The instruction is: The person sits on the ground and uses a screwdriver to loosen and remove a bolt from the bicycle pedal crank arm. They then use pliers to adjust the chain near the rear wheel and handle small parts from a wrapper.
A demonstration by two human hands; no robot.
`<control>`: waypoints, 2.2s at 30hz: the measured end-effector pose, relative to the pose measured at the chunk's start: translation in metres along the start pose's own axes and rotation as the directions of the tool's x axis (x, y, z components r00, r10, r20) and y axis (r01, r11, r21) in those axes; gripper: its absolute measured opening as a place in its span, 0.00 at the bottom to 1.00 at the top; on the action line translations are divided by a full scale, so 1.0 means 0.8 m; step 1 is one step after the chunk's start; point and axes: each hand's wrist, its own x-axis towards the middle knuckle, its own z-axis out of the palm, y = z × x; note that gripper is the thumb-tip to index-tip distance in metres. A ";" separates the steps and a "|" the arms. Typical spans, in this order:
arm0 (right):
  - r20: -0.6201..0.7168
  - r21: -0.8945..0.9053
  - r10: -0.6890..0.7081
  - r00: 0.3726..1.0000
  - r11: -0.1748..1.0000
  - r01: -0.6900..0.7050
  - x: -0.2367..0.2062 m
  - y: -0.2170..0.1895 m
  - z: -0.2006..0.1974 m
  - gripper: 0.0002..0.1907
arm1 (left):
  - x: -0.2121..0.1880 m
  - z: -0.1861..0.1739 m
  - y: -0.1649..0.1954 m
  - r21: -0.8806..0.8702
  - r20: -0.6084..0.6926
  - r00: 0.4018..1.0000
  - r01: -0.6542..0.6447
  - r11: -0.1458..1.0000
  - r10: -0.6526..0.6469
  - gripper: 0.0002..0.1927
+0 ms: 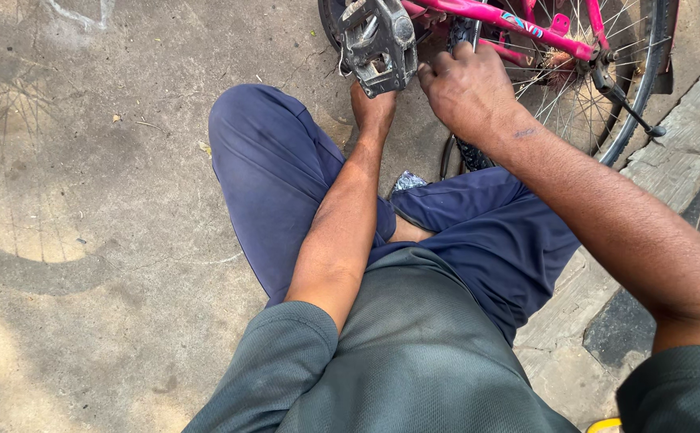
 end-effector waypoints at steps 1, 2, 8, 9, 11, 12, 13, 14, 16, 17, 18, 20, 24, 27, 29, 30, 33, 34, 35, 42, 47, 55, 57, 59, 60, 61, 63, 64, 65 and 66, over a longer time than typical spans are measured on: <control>0.094 0.056 0.043 0.995 0.997 -0.048 0.008 0.004 0.002 0.15 | 0.000 0.000 0.000 0.001 -0.001 0.999 -0.048 0.999 0.048 0.17; 0.188 0.106 0.080 0.979 0.989 -0.101 0.017 0.010 0.003 0.14 | 0.000 0.000 0.000 0.002 -0.001 0.995 -0.096 0.995 0.096 0.16; 0.321 0.336 0.172 0.931 0.899 -0.282 0.047 0.037 0.017 0.36 | -0.002 -0.001 -0.002 0.035 0.008 0.988 -0.156 0.987 0.156 0.18; 0.352 0.270 0.178 0.919 0.920 -0.282 0.043 0.030 0.019 0.28 | -0.004 -0.002 -0.002 -0.035 -0.005 0.981 -0.192 0.981 0.192 0.18; 0.389 0.125 0.222 0.894 0.949 -0.290 0.035 0.017 0.016 0.14 | -0.003 -0.001 -0.003 -0.181 -0.034 0.956 -0.291 0.939 0.290 0.16; 0.248 0.070 0.163 0.955 0.980 -0.185 0.032 0.013 0.011 0.12 | -0.004 0.000 -0.003 -0.153 -0.017 0.967 -0.255 0.955 0.256 0.16; 0.109 0.004 0.080 0.991 0.997 -0.081 0.030 0.011 0.006 0.10 | -0.004 0.000 -0.003 -0.122 -0.004 0.977 -0.213 0.969 0.214 0.15; -0.030 -0.077 -0.016 0.999 0.997 0.014 0.029 0.011 -0.001 0.08 | -0.003 -0.001 -0.003 -0.091 0.006 0.985 -0.174 0.981 0.175 0.14; 0.476 0.434 0.234 0.847 0.776 -0.458 0.045 0.022 -0.013 0.15 | -0.003 -0.001 -0.001 -0.089 0.032 0.993 -0.108 0.990 0.111 0.14; 0.716 0.518 0.194 0.670 0.495 -0.697 0.049 0.027 -0.017 0.18 | -0.004 -0.001 -0.001 -0.086 0.051 0.995 -0.076 0.993 0.080 0.13; 0.690 0.521 0.198 0.697 0.532 -0.667 0.051 0.031 -0.017 0.16 | -0.004 -0.001 0.000 -0.105 0.041 0.988 -0.144 0.984 0.149 0.14; 0.633 0.529 0.177 0.754 0.613 -0.588 0.049 0.033 -0.011 0.18 | -0.005 -0.001 0.000 -0.132 -0.004 0.962 -0.272 0.953 0.274 0.15; 0.250 0.149 0.172 0.953 0.965 -0.214 0.036 0.020 0.027 0.15 | -0.006 0.001 0.000 -0.168 -0.007 0.978 -0.205 0.964 0.207 0.14; 0.173 0.112 0.050 0.984 0.991 -0.070 0.037 0.024 0.050 0.11 | -0.006 0.000 0.000 -0.160 0.003 0.976 -0.215 0.963 0.218 0.13; 0.343 0.321 -0.003 0.939 0.940 -0.114 0.048 0.036 0.053 0.15 | -0.005 -0.001 0.001 -0.125 0.030 0.988 -0.148 0.981 0.153 0.12; 0.441 0.392 0.087 0.893 0.877 -0.278 0.050 0.038 0.052 0.15 | -0.006 -0.002 0.001 -0.120 0.023 0.982 -0.183 0.976 0.187 0.12; 0.554 0.430 0.213 0.805 0.755 -0.495 0.060 0.040 0.038 0.17 | -0.003 -0.002 0.002 -0.139 -0.005 0.959 -0.280 0.950 0.282 0.11; 0.497 0.389 0.195 0.845 0.821 -0.418 0.057 0.032 0.032 0.20 | -0.004 -0.003 0.003 -0.155 0.001 0.961 -0.274 0.949 0.277 0.11; 0.431 0.337 0.180 0.884 0.877 -0.343 0.056 0.026 0.025 0.23 | -0.004 -0.003 0.003 -0.176 0.010 0.958 -0.280 0.944 0.286 0.10; 0.334 0.183 0.176 0.926 0.952 -0.246 0.036 0.009 -0.020 0.15 | -0.005 0.000 -0.005 -0.090 -0.031 0.969 -0.247 0.965 0.246 0.14; 0.139 0.141 0.109 0.984 0.982 -0.128 0.007 0.012 -0.018 0.14 | -0.003 0.004 -0.003 -0.007 -0.015 0.999 0.038 0.999 -0.039 0.17; 0.102 0.132 0.110 0.989 0.984 -0.123 0.003 0.011 -0.010 0.14 | -0.003 0.002 -0.005 -0.063 -0.011 1.000 0.015 0.998 -0.016 0.17; 0.094 0.130 0.108 0.990 0.984 -0.120 0.006 0.013 -0.012 0.14 | -0.003 0.002 -0.003 -0.070 -0.009 1.000 0.003 0.998 -0.003 0.16; 0.085 0.136 0.103 0.991 0.984 -0.114 0.005 0.013 -0.012 0.15 | -0.003 0.002 0.000 -0.047 0.004 0.999 0.052 0.998 -0.052 0.15; 0.075 0.133 0.090 0.993 0.986 -0.100 0.003 0.013 -0.011 0.15 | -0.003 0.002 0.001 -0.048 0.007 0.998 0.060 0.997 -0.060 0.14; 0.066 0.129 0.079 0.995 0.988 -0.087 0.001 0.013 -0.009 0.14 | -0.002 0.001 0.002 -0.049 0.012 0.998 0.068 0.996 -0.067 0.14; 0.053 0.113 0.064 0.997 0.991 -0.070 -0.001 0.012 -0.003 0.14 | -0.003 0.000 0.001 -0.056 0.026 0.997 0.073 0.996 -0.071 0.13; 0.049 0.103 0.060 0.997 0.993 -0.065 0.000 0.012 0.001 0.14 | -0.003 0.000 0.000 -0.061 0.033 0.997 0.069 0.996 -0.068 0.13; 0.045 0.092 0.055 0.997 0.994 -0.059 0.002 0.013 0.004 0.13 | -0.004 0.000 0.000 -0.066 0.041 0.997 0.066 0.996 -0.064 0.13; 0.143 0.199 0.135 0.980 0.967 -0.162 0.007 0.015 0.008 0.13 | -0.004 0.000 -0.002 -0.070 0.036 0.998 0.051 0.996 -0.048 0.13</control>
